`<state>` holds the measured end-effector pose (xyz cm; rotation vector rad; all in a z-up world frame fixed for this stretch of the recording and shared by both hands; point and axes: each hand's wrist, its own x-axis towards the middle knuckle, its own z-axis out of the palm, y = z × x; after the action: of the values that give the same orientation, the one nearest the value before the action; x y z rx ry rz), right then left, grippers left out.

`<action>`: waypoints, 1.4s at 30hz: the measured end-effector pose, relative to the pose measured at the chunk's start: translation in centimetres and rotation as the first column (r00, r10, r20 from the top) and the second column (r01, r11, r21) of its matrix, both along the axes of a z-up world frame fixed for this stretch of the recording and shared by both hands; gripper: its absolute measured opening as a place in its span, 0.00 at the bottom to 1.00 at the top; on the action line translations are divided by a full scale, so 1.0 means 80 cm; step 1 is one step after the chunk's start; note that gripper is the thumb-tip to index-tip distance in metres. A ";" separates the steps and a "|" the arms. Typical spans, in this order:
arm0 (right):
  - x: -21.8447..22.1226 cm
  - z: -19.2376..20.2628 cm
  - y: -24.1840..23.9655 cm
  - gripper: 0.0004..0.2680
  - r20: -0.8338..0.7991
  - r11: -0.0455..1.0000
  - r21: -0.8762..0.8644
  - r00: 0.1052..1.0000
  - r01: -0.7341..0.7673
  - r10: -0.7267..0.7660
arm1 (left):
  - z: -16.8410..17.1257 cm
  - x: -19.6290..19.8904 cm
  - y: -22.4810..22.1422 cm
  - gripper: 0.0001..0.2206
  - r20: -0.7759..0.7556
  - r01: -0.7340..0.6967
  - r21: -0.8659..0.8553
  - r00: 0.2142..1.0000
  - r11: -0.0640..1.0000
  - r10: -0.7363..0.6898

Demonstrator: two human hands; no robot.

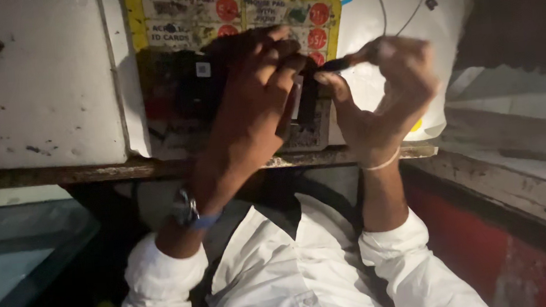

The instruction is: The person repairs a mobile phone by using a screwdriver to manipulate internal components and fasteners while the device rests on a service mat.

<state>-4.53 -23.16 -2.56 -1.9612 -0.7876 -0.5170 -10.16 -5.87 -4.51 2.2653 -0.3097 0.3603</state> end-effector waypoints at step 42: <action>0.001 0.017 0.015 0.24 -0.148 0.972 0.201 0.977 -0.121 0.152 | -0.015 -0.054 -0.016 0.28 -0.046 -0.049 0.216 0.997 0.975 0.061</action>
<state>-4.47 -21.98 -1.22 -1.7339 -0.7356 -0.3321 -14.47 -7.13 -5.73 2.4958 -0.2697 0.3073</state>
